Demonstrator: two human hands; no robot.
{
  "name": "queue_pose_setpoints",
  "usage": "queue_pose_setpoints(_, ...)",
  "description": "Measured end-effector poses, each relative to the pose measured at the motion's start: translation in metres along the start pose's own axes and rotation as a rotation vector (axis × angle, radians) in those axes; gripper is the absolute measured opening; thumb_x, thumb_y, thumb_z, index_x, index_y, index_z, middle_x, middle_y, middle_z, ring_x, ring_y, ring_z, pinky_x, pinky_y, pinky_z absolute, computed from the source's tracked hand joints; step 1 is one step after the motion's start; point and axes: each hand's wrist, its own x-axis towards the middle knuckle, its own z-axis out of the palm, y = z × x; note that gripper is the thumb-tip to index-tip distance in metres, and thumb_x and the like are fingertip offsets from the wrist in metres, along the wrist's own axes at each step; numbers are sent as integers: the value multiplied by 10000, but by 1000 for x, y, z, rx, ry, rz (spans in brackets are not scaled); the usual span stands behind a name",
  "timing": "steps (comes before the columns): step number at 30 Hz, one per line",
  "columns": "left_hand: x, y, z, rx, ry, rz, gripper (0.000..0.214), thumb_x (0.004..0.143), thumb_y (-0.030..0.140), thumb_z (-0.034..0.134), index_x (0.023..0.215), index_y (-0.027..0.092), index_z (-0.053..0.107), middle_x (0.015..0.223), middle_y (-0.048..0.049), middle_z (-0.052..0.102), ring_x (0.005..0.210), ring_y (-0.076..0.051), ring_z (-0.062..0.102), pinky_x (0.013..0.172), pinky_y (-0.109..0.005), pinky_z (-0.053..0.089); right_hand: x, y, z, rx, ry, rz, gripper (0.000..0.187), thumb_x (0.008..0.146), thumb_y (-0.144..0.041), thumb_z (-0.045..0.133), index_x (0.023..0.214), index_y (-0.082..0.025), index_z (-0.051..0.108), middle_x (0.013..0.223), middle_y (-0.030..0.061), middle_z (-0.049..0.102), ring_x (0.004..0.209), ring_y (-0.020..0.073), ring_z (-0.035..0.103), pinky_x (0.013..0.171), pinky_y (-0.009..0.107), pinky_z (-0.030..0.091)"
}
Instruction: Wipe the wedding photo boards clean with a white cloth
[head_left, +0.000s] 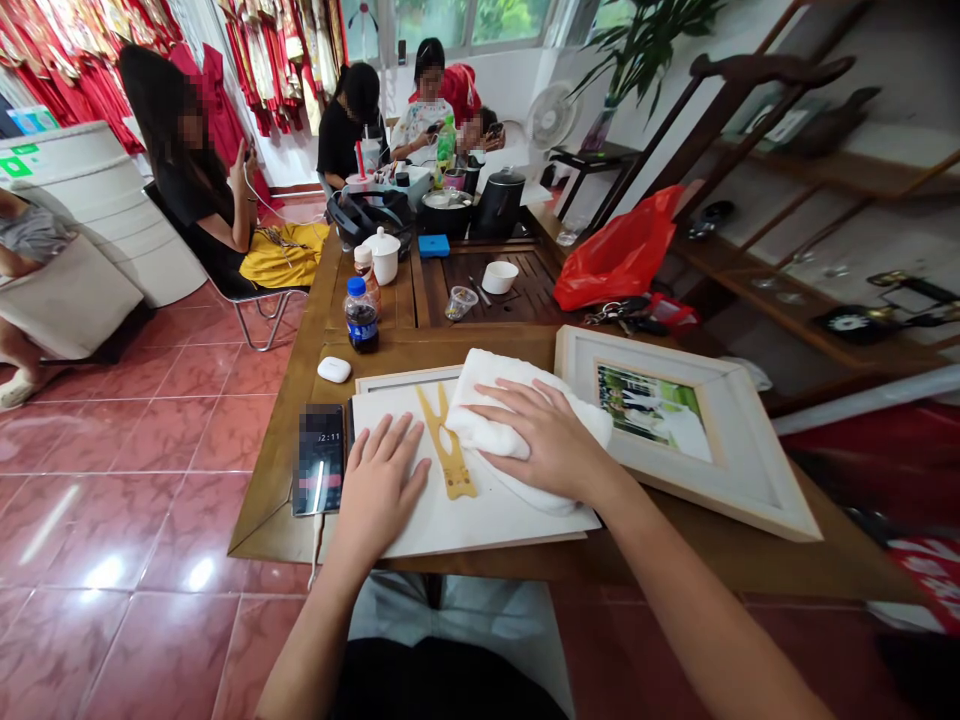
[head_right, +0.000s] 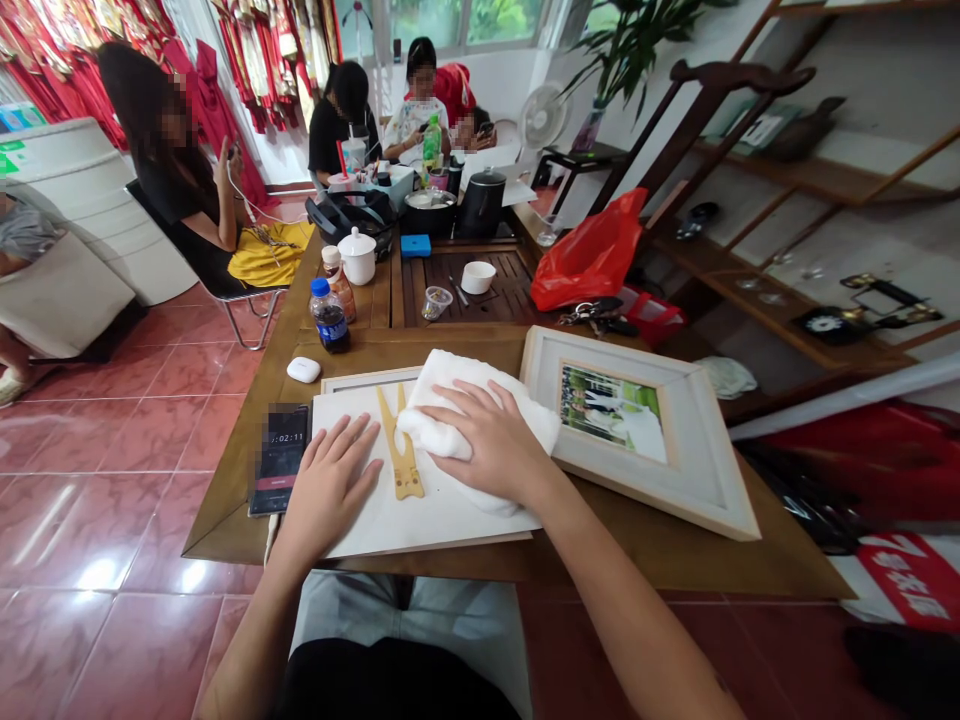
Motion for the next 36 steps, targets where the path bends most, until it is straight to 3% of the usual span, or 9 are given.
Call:
queue_pose_setpoints(7,0,1,0,6,3,4,463,1069,371,427,1520,273,459,1621,-9,406,1530,-258,332,1249,-518,304,-47,-16,-6,-6,-20,-67,565,863,-373,631,1424,-345,571,1547,64,505,1406,369,454,1126,646,292)
queue_pose_setpoints(10,0,0,1,11,6,14,463,1065,369,437,1519,279,463,1614,-10,418,1525,-267,345,1242,-532,314,-55,-17,-7,-7,-30,-71,578,849,-368,640,1423,-355,573,1546,60,506,1399,378,460,1119,646,299)
queue_pose_setpoints(14,0,0,0,16,-1,15,464,1065,371,438,1521,283,458,1615,-2,415,1528,-268,338,1241,-535,313,-42,-8,-6,1,-28,-50,544,853,-389,630,1394,-350,602,1522,57,535,1390,383,467,1116,645,304)
queue_pose_setpoints(21,-1,0,2,28,10,24,474,1062,382,446,1527,285,450,1611,-4,420,1523,-273,346,1235,-537,324,9,17,1,9,8,9,476,890,-459,621,1340,-304,640,1481,86,575,1374,380,487,1117,648,319)
queue_pose_setpoints(25,-1,-1,3,27,20,10,465,1065,386,438,1517,280,463,1613,-3,418,1522,-265,349,1240,-526,320,14,18,3,5,23,3,471,906,-473,605,1339,-292,638,1488,87,568,1379,378,483,1113,644,330)
queue_pose_setpoints(36,1,-3,2,-2,19,26,465,1061,373,452,1517,285,465,1609,-9,431,1522,-257,352,1241,-512,322,-59,-13,-7,-9,-11,-69,575,848,-375,627,1420,-359,572,1542,62,511,1399,374,460,1118,639,302)
